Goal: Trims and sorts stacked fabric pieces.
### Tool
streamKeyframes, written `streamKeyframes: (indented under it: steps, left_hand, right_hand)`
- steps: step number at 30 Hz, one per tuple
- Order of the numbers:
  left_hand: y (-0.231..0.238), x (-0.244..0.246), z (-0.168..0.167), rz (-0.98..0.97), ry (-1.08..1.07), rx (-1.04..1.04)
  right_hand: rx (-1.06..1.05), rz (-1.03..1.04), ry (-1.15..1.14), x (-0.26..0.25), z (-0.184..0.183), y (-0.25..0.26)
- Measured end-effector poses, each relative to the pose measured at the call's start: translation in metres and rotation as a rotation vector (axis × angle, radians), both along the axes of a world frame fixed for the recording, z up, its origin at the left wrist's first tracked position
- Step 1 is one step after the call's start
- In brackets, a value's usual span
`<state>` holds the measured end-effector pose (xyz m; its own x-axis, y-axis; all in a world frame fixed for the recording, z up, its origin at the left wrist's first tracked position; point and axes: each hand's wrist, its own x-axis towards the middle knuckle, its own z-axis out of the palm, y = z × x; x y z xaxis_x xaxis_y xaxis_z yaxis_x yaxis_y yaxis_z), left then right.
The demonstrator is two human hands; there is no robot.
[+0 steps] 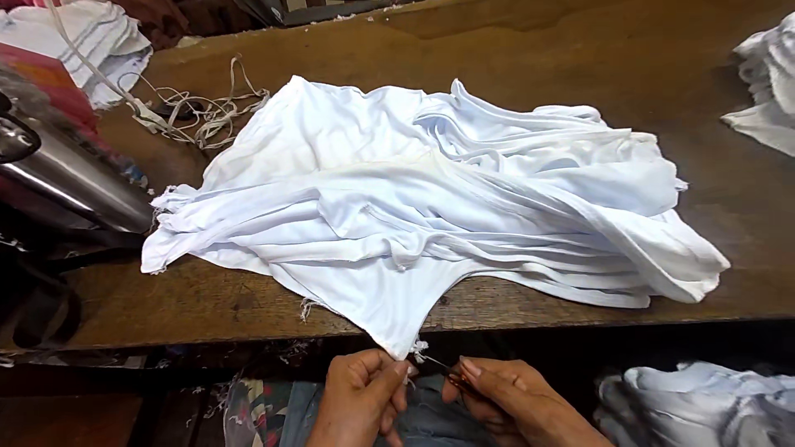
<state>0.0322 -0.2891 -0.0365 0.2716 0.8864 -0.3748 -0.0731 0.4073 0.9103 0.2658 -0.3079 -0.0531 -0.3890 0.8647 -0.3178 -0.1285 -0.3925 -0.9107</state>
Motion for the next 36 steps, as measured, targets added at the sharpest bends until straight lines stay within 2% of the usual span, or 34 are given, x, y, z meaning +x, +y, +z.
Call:
streamKeyframes:
  steps: [5,10,19,23,29,36]
  left_hand:
    - [-0.017,-0.013,0.0,0.034,-0.089,0.029]
    - [-0.022,-0.011,0.002,0.046,-0.152,0.026]
    - [-0.024,-0.008,0.0,0.052,-0.172,0.039]
    - [-0.025,-0.01,-0.003,0.028,-0.068,0.095]
    - [-0.004,-0.012,0.011,0.064,0.361,0.23]
    - [0.019,0.007,0.01,0.049,0.38,0.157]
  right_hand:
    - [-0.099,0.108,0.017,-0.006,-0.003,0.003]
    - [-0.168,0.129,0.093,-0.013,-0.005,0.007]
    - [-0.077,0.048,0.085,-0.023,-0.007,0.007]
    - [-0.031,0.02,0.043,-0.021,-0.013,0.005]
    - [-0.115,0.044,0.073,-0.008,-0.019,0.0]
    - [-0.122,-0.009,0.092,-0.006,-0.015,-0.002]
